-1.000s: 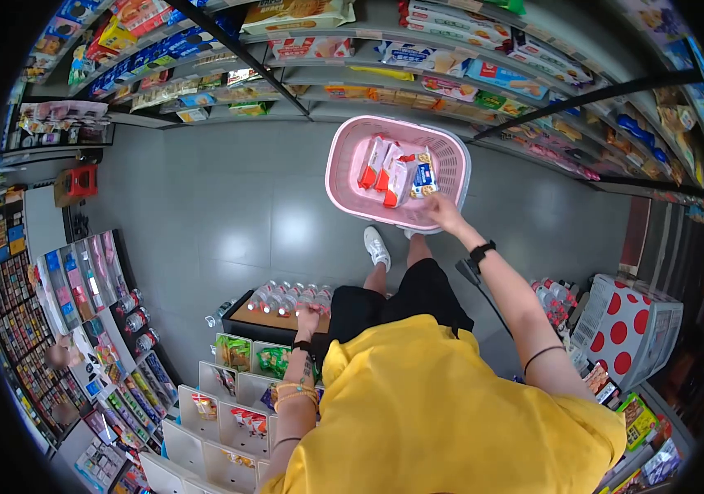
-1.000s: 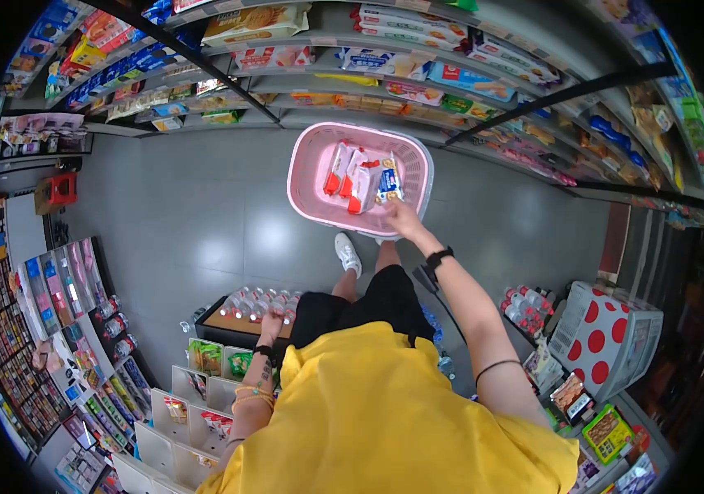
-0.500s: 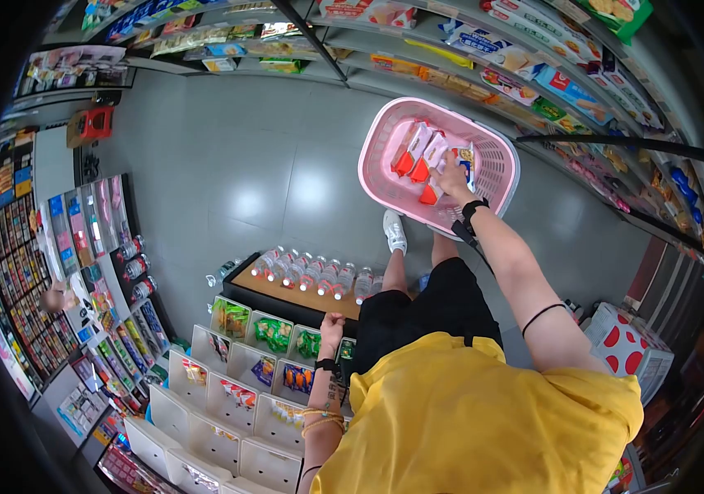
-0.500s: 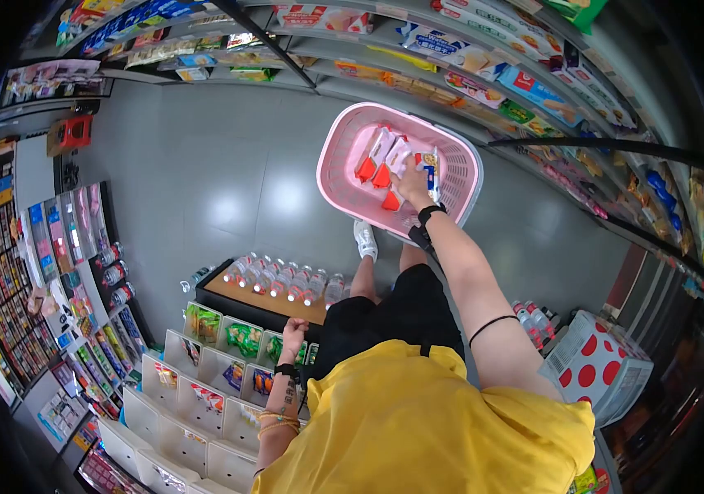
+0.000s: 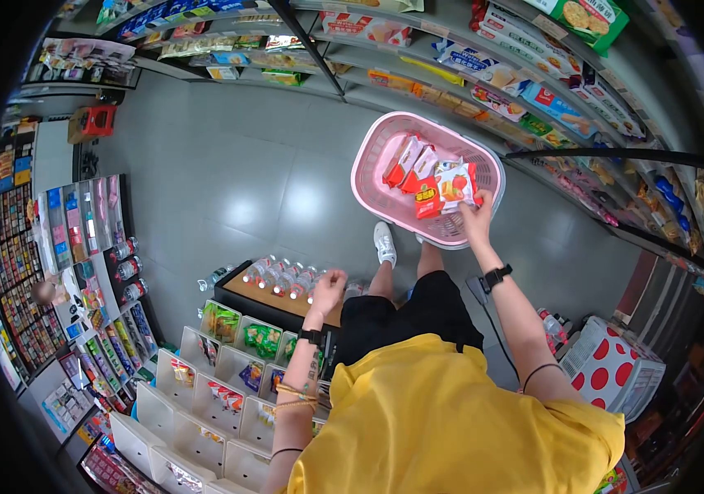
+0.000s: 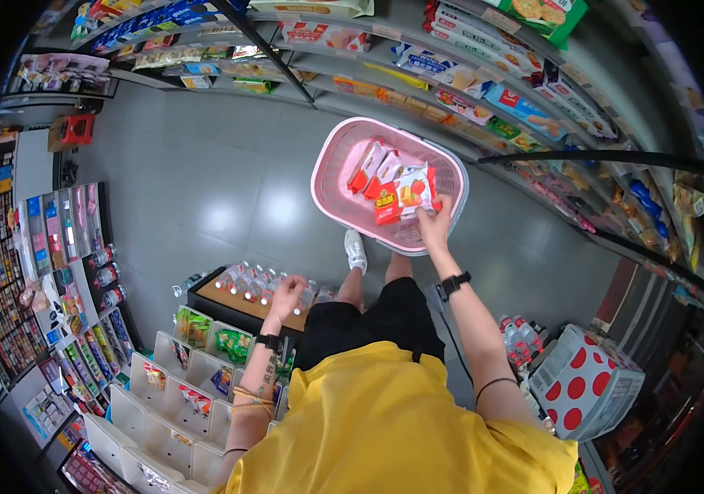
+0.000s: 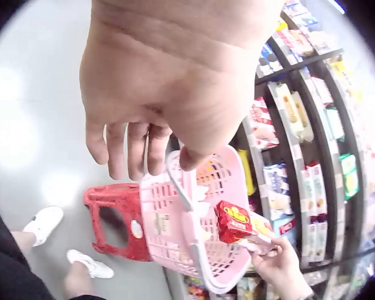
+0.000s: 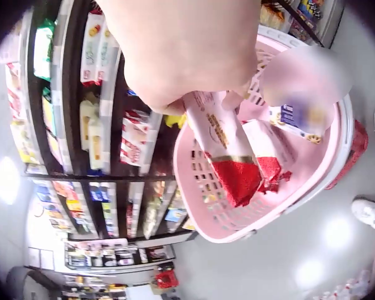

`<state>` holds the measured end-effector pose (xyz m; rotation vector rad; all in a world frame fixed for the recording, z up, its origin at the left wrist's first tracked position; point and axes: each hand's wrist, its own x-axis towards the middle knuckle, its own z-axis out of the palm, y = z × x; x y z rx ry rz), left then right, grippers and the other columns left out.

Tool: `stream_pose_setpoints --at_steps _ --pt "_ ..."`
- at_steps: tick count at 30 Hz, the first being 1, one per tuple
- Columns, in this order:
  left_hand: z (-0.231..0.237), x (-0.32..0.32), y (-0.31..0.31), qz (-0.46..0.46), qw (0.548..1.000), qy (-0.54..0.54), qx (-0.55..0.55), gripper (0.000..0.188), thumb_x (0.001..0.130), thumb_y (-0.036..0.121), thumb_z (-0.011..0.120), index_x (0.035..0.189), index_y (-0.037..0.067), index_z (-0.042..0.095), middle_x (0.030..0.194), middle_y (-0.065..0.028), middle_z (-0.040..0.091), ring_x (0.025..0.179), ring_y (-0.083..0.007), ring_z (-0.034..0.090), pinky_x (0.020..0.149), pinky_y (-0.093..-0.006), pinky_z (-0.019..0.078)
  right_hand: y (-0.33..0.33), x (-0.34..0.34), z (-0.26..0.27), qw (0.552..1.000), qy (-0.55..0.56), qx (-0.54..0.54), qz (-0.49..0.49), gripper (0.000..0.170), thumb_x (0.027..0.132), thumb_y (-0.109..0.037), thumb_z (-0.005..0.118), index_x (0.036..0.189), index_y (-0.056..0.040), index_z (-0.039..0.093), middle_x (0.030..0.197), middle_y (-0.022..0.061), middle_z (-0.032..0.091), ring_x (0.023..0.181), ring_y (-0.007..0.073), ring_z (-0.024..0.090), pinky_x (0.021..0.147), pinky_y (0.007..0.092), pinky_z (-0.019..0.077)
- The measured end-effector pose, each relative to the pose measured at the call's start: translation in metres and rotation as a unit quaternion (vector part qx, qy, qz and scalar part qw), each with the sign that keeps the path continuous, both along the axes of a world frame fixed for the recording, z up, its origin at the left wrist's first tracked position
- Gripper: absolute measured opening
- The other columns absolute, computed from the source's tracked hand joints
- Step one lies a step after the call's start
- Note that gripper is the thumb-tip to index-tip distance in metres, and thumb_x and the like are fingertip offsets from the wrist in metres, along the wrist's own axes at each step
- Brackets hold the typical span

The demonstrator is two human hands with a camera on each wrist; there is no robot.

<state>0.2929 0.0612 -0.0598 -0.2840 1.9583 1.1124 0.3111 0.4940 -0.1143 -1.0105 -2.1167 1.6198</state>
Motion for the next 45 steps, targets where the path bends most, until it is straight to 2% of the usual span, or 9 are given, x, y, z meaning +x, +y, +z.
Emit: stream_pose_setpoints --at_steps 5,10,15,23,27,31,38,43,45 --pt "0.067 -0.046 0.085 0.161 0.948 -0.104 0.255 0.036 0.097 0.025 0.062 0.124 0.001 0.059 0.113 -0.0099 0.067 0.11 -0.0169 0.061 0.093 -0.0292 0.0474 -0.024 0.007 0.115 0.913 0.049 -0.405 -0.01 0.054 0.08 0.009 0.055 0.126 -0.011 0.034 0.124 0.0139 0.049 0.106 0.0246 0.06 0.081 0.0345 0.0549" --pt "0.076 -0.04 0.118 0.275 0.876 -0.166 0.36 0.043 0.091 0.01 0.068 0.13 0.001 0.052 0.121 -0.0111 0.064 0.114 -0.021 0.061 0.098 -0.0361 0.0505 -0.071 0.016 0.094 0.801 0.007 -0.592 0.084 0.076 0.084 0.008 0.055 0.148 -0.0145 0.023 0.139 0.0135 0.044 0.123 0.0259 0.053 0.092 0.0402 0.0521" --pt "0.049 -0.007 0.078 0.329 0.89 -0.139 0.284 0.047 0.088 -0.006 0.063 0.131 -0.001 0.047 0.126 -0.0131 0.06 0.114 -0.0239 0.061 0.097 -0.0386 0.0533 -0.043 -0.022 0.059 0.812 -0.192 -0.446 0.324 0.058 0.085 -0.011 0.068 0.137 -0.0102 0.044 0.125 0.0107 0.056 0.116 0.0197 0.057 0.088 0.0369 0.052" --pt "0.038 0.094 0.014 0.471 0.848 -0.125 0.207 0.047 0.089 -0.004 0.062 0.133 -0.002 0.047 0.127 -0.0149 0.06 0.114 -0.0263 0.062 0.098 -0.0405 0.0526 0.016 -0.148 -0.147 0.963 -0.193 -0.078 0.171 0.069 0.082 -0.029 0.075 0.136 -0.0004 0.044 0.099 0.014 0.066 0.082 0.0206 0.066 0.075 0.0324 0.0527" --pt "0.041 0.133 0.017 0.516 0.823 -0.14 0.19 0.049 0.086 -0.006 0.063 0.132 -0.003 0.047 0.126 -0.0152 0.06 0.113 -0.0265 0.063 0.097 -0.0414 0.0536 -0.012 -0.204 -0.096 0.9 -0.425 -0.031 0.098 0.118 0.057 -0.074 0.076 0.145 -0.0058 0.037 0.14 0.0364 0.037 0.135 0.0501 0.031 0.108 0.0532 0.0352" --pt "0.045 0.153 0.036 0.557 0.79 -0.152 0.205 0.048 0.086 -0.006 0.064 0.131 -0.003 0.048 0.125 -0.0152 0.061 0.114 -0.0261 0.062 0.099 -0.0411 0.0525 -0.034 -0.233 -0.064 0.858 -0.508 0.063 0.038 0.105 0.068 -0.068 0.071 0.141 -0.0014 0.037 0.14 0.031 0.03 0.125 0.0445 0.043 0.103 0.0528 0.0395" --pt "0.04 0.172 0.059 0.603 0.75 -0.137 0.234 0.043 0.089 -0.005 0.062 0.129 -0.002 0.049 0.125 -0.0152 0.061 0.114 -0.0249 0.062 0.099 -0.0398 0.0522 -0.022 -0.23 -0.106 0.896 -0.417 -0.126 0.085 0.114 0.06 -0.067 0.077 0.142 -0.0005 0.034 0.138 0.0292 0.031 0.1 0.0395 0.059 0.085 0.0559 0.0478" --pt "0.04 0.172 0.066 0.595 0.753 -0.127 0.249 0.043 0.088 -0.006 0.063 0.129 -0.002 0.049 0.125 -0.0148 0.061 0.113 -0.0251 0.063 0.098 -0.0391 0.0527 -0.023 -0.216 -0.08 0.923 -0.35 -0.101 0.125 0.078 0.065 -0.038 0.081 0.126 0.0013 0.053 0.099 0.0185 0.066 0.077 0.0252 0.066 0.052 0.0332 0.0533" --pt "0.044 0.165 0.066 0.582 0.763 -0.121 0.253 0.044 0.088 -0.006 0.063 0.129 -0.002 0.049 0.125 -0.0151 0.061 0.113 -0.0252 0.063 0.098 -0.039 0.0528 -0.018 -0.208 -0.084 0.924 -0.342 -0.118 0.122 0.071 0.064 -0.034 0.083 0.122 -0.0013 0.058 0.102 0.0189 0.067 0.085 0.0281 0.068 0.056 0.0382 0.0589"
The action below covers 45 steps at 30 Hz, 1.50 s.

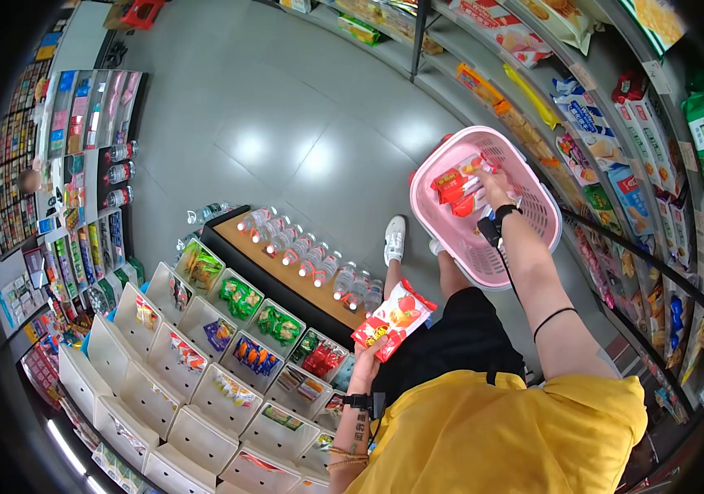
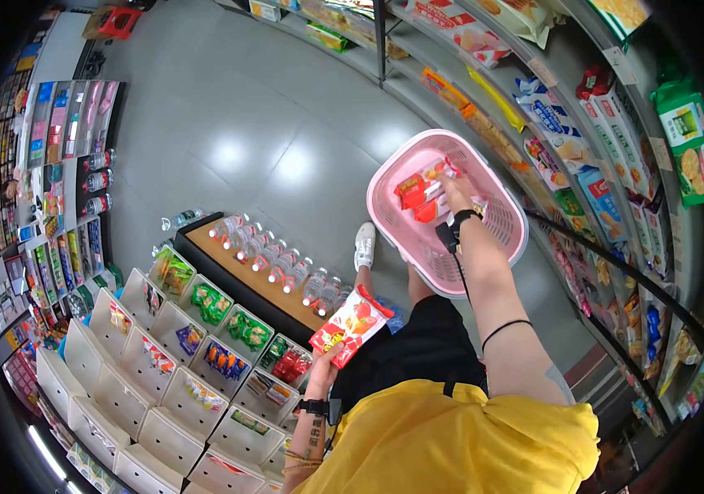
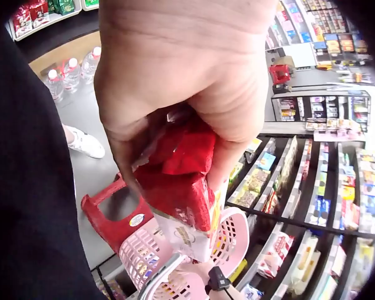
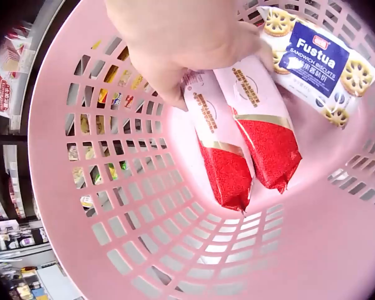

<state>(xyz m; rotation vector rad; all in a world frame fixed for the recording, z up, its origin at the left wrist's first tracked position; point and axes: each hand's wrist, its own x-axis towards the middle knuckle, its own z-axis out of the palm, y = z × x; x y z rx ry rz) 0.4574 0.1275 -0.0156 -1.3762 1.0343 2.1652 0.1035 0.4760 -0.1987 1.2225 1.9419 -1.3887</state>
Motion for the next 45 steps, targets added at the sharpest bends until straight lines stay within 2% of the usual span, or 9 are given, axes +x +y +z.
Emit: stream_pose_setpoints --at_steps 6,7,10,19,25,31,39,43,45 --pt "0.012 -0.026 -0.006 0.006 1.0 0.009 0.004 0.041 0.087 -0.005 0.066 0.126 -0.001 0.054 0.12 -0.0112 0.065 0.106 -0.0198 0.066 0.093 -0.0341 0.0549 0.002 0.036 0.014 0.988 0.079 0.127 0.039 0.056 0.065 -0.029 0.083 0.112 -0.0033 0.067 0.108 0.0165 0.071 0.097 0.0255 0.068 0.087 0.035 0.0503" --pt "0.015 -0.034 -0.007 -0.002 1.0 0.013 0.0 0.041 0.087 -0.005 0.066 0.126 -0.001 0.054 0.12 -0.0114 0.065 0.106 -0.02 0.066 0.093 -0.0341 0.055 0.008 0.046 -0.011 0.977 0.082 0.192 0.052 0.051 0.065 -0.025 0.084 0.109 -0.0044 0.067 0.104 0.0131 0.072 0.092 0.0235 0.068 0.082 0.0349 0.0516" --pt "0.022 -0.052 -0.013 -0.021 0.999 0.037 -0.002 0.041 0.087 -0.004 0.066 0.126 -0.002 0.054 0.12 -0.0117 0.065 0.106 -0.0203 0.066 0.093 -0.0344 0.055 0.019 0.072 -0.029 0.983 0.15 0.099 -0.043 0.044 0.065 -0.011 0.083 0.105 -0.0063 0.065 0.096 0.006 0.07 0.084 0.018 0.065 0.077 0.0322 0.0511" --pt "0.049 -0.088 -0.033 -0.083 0.991 0.103 0.011 0.045 0.085 -0.007 0.066 0.126 0.0 0.051 0.12 -0.0118 0.064 0.108 -0.0225 0.065 0.095 -0.0368 0.0545 0.027 0.118 0.145 0.924 0.189 -0.221 -0.248 0.048 0.079 -0.003 0.073 0.121 -0.0061 0.05 0.108 0.009 0.065 0.092 0.023 0.068 0.071 0.0366 0.0586" --pt "0.072 -0.122 -0.038 -0.09 0.977 0.194 0.017 0.066 0.085 -0.008 0.066 0.14 0.006 0.033 0.131 -0.013 0.054 0.116 -0.0255 0.06 0.094 -0.0389 0.0561 0.038 0.169 0.191 0.858 0.254 -0.356 -0.269 0.051 0.086 -0.001 0.067 0.132 -0.0054 0.047 0.123 0.012 0.06 0.113 0.0275 0.061 0.09 0.0463 0.0549" --pt "0.1 -0.169 -0.029 -0.158 0.958 0.226 0.083 0.055 0.087 -0.004 0.067 0.132 0.005 0.037 0.125 -0.0125 0.057 0.113 -0.0243 0.062 0.091 -0.0392 0.0579 -0.005 0.191 0.318 0.785 0.336 -0.463 -0.237 0.054 0.086 0.0 0.066 0.135 -0.0019 0.045 0.132 0.0129 0.056 0.123 0.028 0.054 0.102 0.0486 0.047" --pt "0.11 -0.189 0.029 -0.24 0.896 0.328 0.178 0.047 0.091 -0.005 0.054 0.135 0.002 0.041 0.132 -0.0123 0.055 0.12 -0.0232 0.058 0.102 -0.0378 0.0502 -0.075 0.229 0.394 0.799 0.382 -0.429 -0.176 0.063 0.079 0.001 0.07 0.135 -0.0038 0.042 0.125 0.0105 0.058 0.118 0.0266 0.057 0.099 0.049 0.0492" --pt "0.11 -0.19 0.044 -0.306 0.869 0.332 0.203 0.049 0.091 -0.008 0.049 0.138 0.002 0.04 0.134 -0.0127 0.054 0.125 -0.0233 0.054 0.106 -0.0373 0.0465 -0.074 0.259 0.411 0.816 0.405 -0.358 -0.206 0.042 0.082 0.003 0.069 0.117 -0.0045 0.048 0.118 0.0093 0.06 0.11 0.0236 0.061 0.095 0.0446 0.0504" --pt "0.101 -0.189 0.056 -0.324 0.863 0.319 0.221 0.05 0.095 0.002 0.058 0.139 0.005 0.037 0.136 -0.0115 0.052 0.124 -0.0223 0.055 0.103 -0.0378 0.0497 -0.077 0.274 0.419 0.831 0.418 -0.294 -0.221 0.037 0.081 0.001 0.072 0.11 -0.005 0.05 0.111 0.0067 0.062 0.103 0.0179 0.062 0.092 0.0374 0.0506"
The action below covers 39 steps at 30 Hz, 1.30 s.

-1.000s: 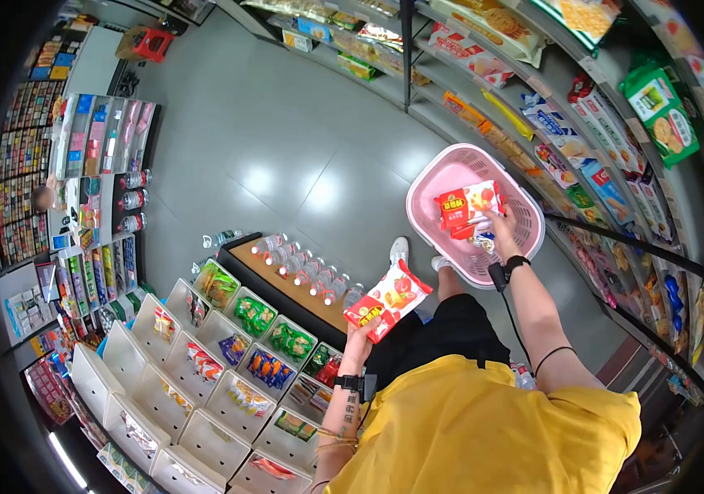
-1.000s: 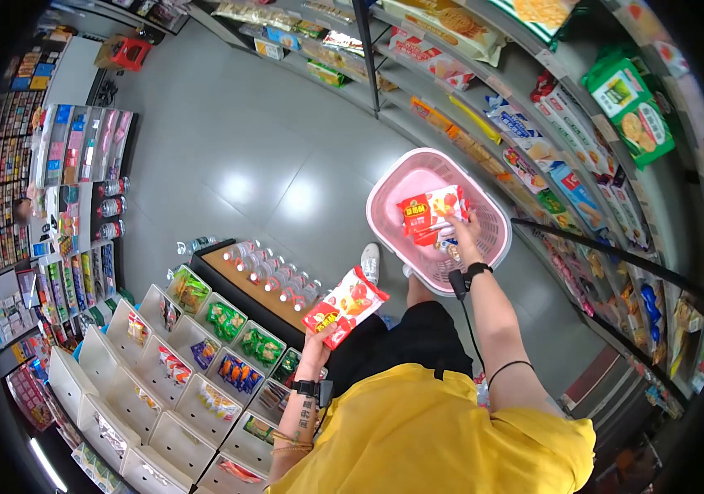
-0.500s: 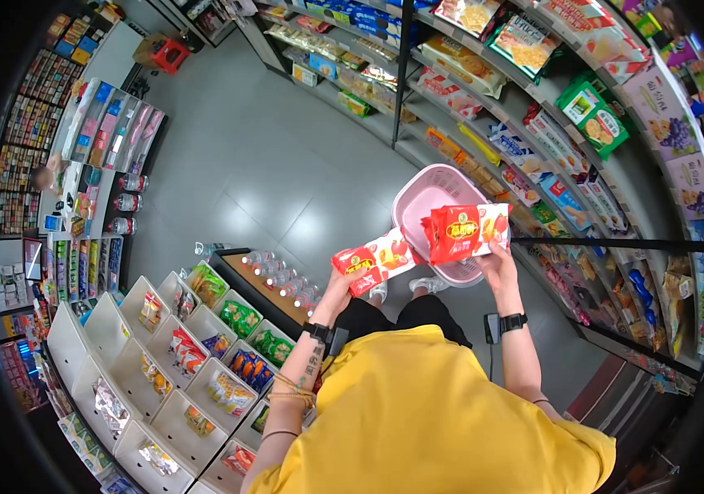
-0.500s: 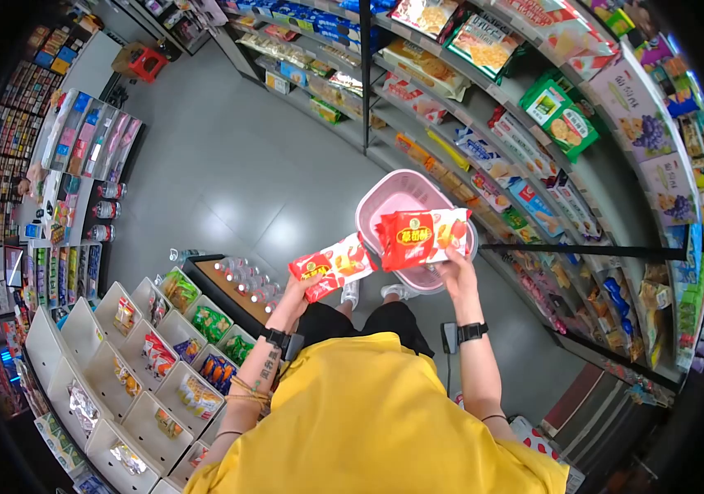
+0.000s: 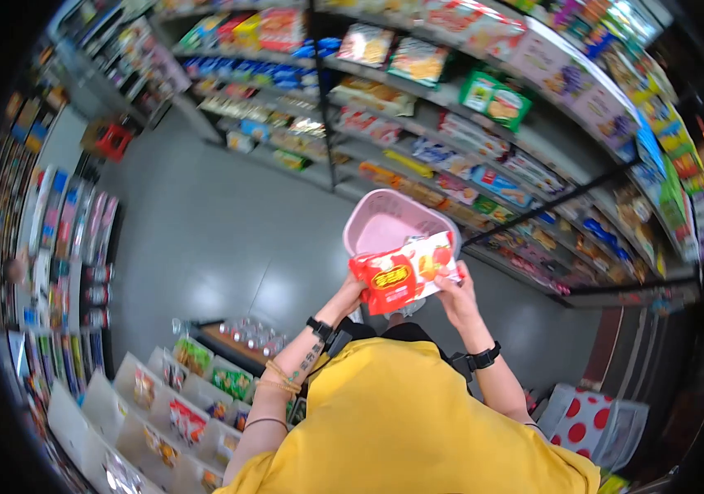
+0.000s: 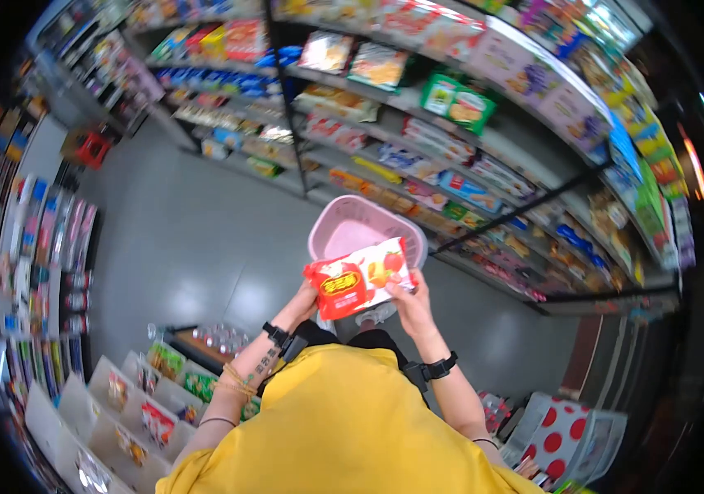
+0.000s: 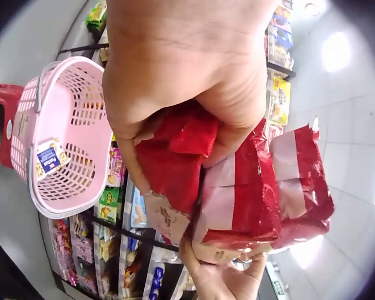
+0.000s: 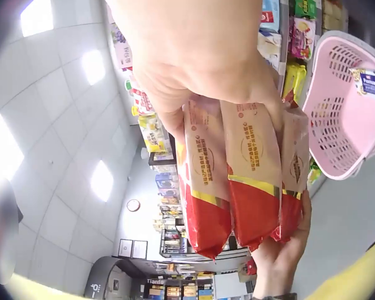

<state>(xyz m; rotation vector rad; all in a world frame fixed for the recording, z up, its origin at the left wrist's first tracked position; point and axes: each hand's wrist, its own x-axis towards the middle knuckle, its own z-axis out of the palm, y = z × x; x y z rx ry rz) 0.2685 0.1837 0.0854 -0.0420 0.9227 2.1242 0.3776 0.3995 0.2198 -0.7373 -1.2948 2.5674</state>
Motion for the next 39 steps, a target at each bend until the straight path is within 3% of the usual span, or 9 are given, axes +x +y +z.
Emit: stream_pose_setpoints --at_steps 3,10,13,17,20,24,25,32,39 --pt "0.003 0.001 0.013 -0.077 0.993 -0.083 0.011 0.043 0.098 0.009 0.056 0.138 0.004 0.041 0.135 -0.0125 0.053 0.122 -0.0229 0.056 0.101 -0.0383 0.0513 0.005 0.025 0.016 0.989 -0.041 0.139 0.008 0.032 0.08 -0.006 0.076 0.098 -0.0089 0.049 0.098 0.0006 0.061 0.094 0.0091 0.058 0.086 0.0274 0.0466" --pt "-0.008 0.015 0.035 -0.158 0.977 -0.14 0.031 0.046 0.093 0.0 0.056 0.138 0.0 0.043 0.136 -0.0149 0.054 0.123 -0.0248 0.056 0.105 -0.0399 0.0476 0.028 0.079 -0.012 0.953 -0.068 0.291 -0.042 0.037 0.08 -0.013 0.079 0.098 -0.0075 0.047 0.102 0.0029 0.061 0.095 0.0082 0.057 0.085 0.0262 0.0475" --pt "-0.005 0.023 0.046 -0.177 0.975 -0.125 0.043 0.05 0.092 0.0 0.055 0.14 0.0 0.041 0.137 -0.0155 0.053 0.126 -0.0258 0.053 0.109 -0.0415 0.0432 0.037 0.09 0.019 0.975 -0.059 0.21 -0.037 0.038 0.081 -0.016 0.079 0.096 -0.0072 0.045 0.101 0.0038 0.06 0.093 0.0082 0.056 0.084 0.0255 0.0473" --pt "0.054 0.042 0.074 -0.19 0.979 -0.031 0.075 0.07 0.088 0.023 0.067 0.146 0.003 0.033 0.146 -0.0169 0.045 0.132 -0.0304 0.047 0.111 -0.0477 0.0396 0.068 0.114 0.014 0.98 -0.044 0.19 -0.049 0.037 0.082 -0.017 0.079 0.097 -0.0061 0.046 0.101 0.0049 0.06 0.093 0.0084 0.056 0.084 0.0257 0.048" --pt "0.044 0.063 0.09 -0.183 0.957 -0.177 0.136 0.071 0.089 0.024 0.066 0.147 0.004 0.033 0.145 -0.0164 0.046 0.132 -0.0303 0.048 0.111 -0.048 0.0399 0.094 0.135 0.019 0.979 -0.053 0.191 -0.045 0.037 0.083 -0.018 0.078 0.097 -0.0055 0.047 0.101 0.0049 0.06 0.092 0.0088 0.056 0.083 0.0261 0.0479" --pt "0.005 0.098 0.119 -0.194 0.967 -0.142 0.081 0.069 0.095 0.041 0.061 0.146 0.004 0.034 0.147 -0.0175 0.044 0.132 -0.0302 0.048 0.109 -0.0491 0.0428 0.128 0.162 0.015 0.972 -0.057 0.228 -0.023 0.037 0.083 -0.019 0.078 0.096 -0.0051 0.047 0.099 0.0046 0.06 0.092 0.0096 0.056 0.083 0.0272 0.0474" --pt "-0.004 0.106 0.131 -0.179 0.976 -0.124 -0.009 0.063 0.099 0.042 0.053 0.146 0.003 0.035 0.145 -0.0184 0.046 0.127 -0.0291 0.053 0.104 -0.047 0.0487 0.135 0.168 0.016 0.971 -0.046 0.235 -0.016 0.038 0.083 -0.021 0.079 0.095 -0.005 0.047 0.096 0.0042 0.059 0.091 0.0095 0.056 0.082 0.0274 0.0469" --pt "0.052 0.151 0.176 -0.173 0.978 -0.116 -0.006 0.055 0.102 0.035 0.048 0.146 0.004 0.032 0.141 -0.02 0.05 0.121 -0.0305 0.058 0.098 -0.0476 0.0535 0.19 0.196 0.008 0.973 -0.032 0.213 0.088 0.032 0.086 -0.022 0.076 0.095 -0.0058 0.05 0.093 0.0008 0.054 0.086 0.0075 0.051 0.078 0.0245 0.0439" --pt "0.054 0.174 0.168 -0.111 0.984 -0.13 -0.053 0.054 0.104 0.034 0.045 0.146 0.004 0.032 0.142 -0.0211 0.048 0.123 -0.032 0.057 0.098 -0.0491 0.0527 0.215 0.182 0.003 0.965 -0.026 0.108 0.238 0.051 0.088 -0.033 0.074 0.119 0.0033 0.059 0.106 0.0075 0.064 0.092 0.0124 0.059 0.082 0.0272 0.0478"
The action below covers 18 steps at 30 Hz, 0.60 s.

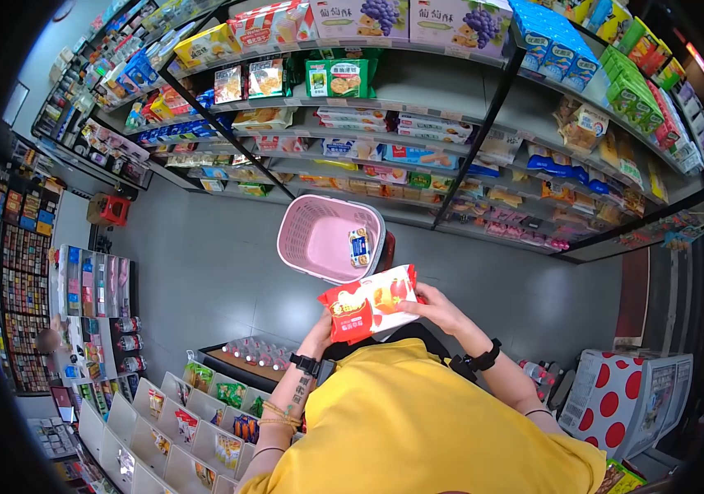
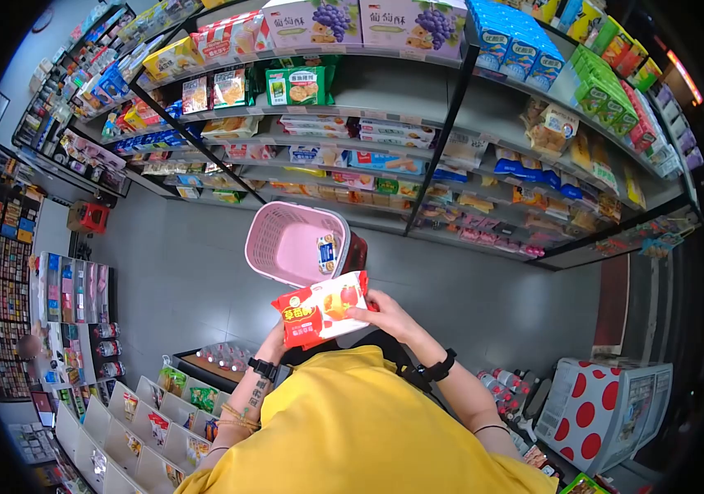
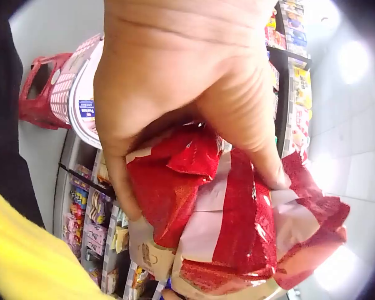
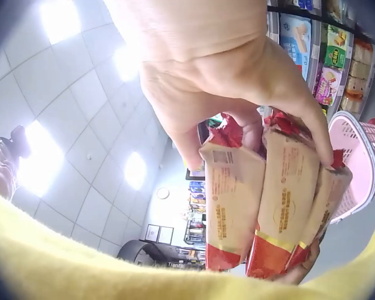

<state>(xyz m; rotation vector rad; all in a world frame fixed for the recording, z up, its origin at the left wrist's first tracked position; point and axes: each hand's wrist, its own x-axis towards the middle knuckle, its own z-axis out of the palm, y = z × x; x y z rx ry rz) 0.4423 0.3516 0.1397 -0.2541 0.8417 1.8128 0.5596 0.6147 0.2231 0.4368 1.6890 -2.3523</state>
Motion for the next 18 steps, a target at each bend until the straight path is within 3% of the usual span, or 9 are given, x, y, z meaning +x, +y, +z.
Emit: stream_pose_setpoints --at_steps 4,7,10,13,17,18 --pt "-0.008 -0.014 -0.01 -0.021 1.0 0.012 -0.01 0.055 0.101 0.03 0.052 0.146 0.004 0.032 0.143 -0.0208 0.048 0.125 -0.0311 0.055 0.1 -0.0486 0.0517 0.006 -0.019 -0.012 0.994 -0.053 0.046 0.084 0.047 0.087 -0.031 0.075 0.114 0.0047 0.063 0.112 0.0068 0.062 0.1 0.0129 0.059 0.088 0.0283 0.0475" --pt "-0.003 -0.027 -0.013 -0.041 0.999 -0.013 -0.02 0.056 0.1 0.028 0.055 0.145 0.003 0.033 0.142 -0.021 0.048 0.124 -0.0314 0.056 0.099 -0.0484 0.0527 0.0 -0.028 -0.021 0.991 -0.049 0.093 0.079 0.049 0.085 -0.034 0.077 0.113 0.0036 0.064 0.112 0.008 0.062 0.098 0.0141 0.059 0.086 0.0289 0.0484" --pt "-0.012 -0.04 -0.012 -0.055 0.998 -0.006 -0.028 0.055 0.099 0.028 0.056 0.143 0.003 0.034 0.14 -0.0214 0.05 0.122 -0.032 0.058 0.097 -0.048 0.0546 -0.002 -0.033 -0.019 0.987 0.008 0.155 0.05 0.055 0.08 -0.045 0.077 0.105 0.003 0.068 0.101 0.0098 0.065 0.087 0.0157 0.061 0.076 0.0295 0.0492" --pt "-0.007 -0.046 -0.005 -0.064 0.998 0.006 -0.016 0.053 0.098 0.029 0.058 0.141 0.004 0.036 0.138 -0.0221 0.051 0.119 -0.0324 0.06 0.095 -0.0476 0.0564 -0.001 -0.035 -0.025 0.987 0.004 0.156 0.023 0.055 0.08 -0.045 0.077 0.105 0.0028 0.068 0.097 0.0091 0.067 0.082 0.0151 0.061 0.075 0.0288 0.0492" --pt "-0.019 -0.041 -0.002 -0.044 0.998 0.008 0.04 0.057 0.096 0.032 0.061 0.14 0.004 0.037 0.136 -0.0226 0.052 0.117 -0.0317 0.061 0.095 -0.0473 0.0566 0.006 -0.033 -0.039 0.988 -0.091 0.108 0.062 0.053 0.08 -0.044 0.078 0.104 0.0024 0.069 0.093 0.008 0.069 0.079 0.0136 0.061 0.074 0.028 0.0488" --pt "-0.009 -0.042 0.004 -0.064 0.998 -0.006 -0.007 0.065 0.092 0.035 0.066 0.14 0.002 0.037 0.136 -0.0221 0.052 0.117 -0.031 0.061 0.095 -0.0462 0.0565 0.008 -0.032 -0.044 0.986 -0.102 0.113 0.072 0.052 0.081 -0.042 0.077 0.105 0.0025 0.068 0.093 0.0074 0.069 0.079 0.0131 0.06 0.074 0.0281 0.0488"
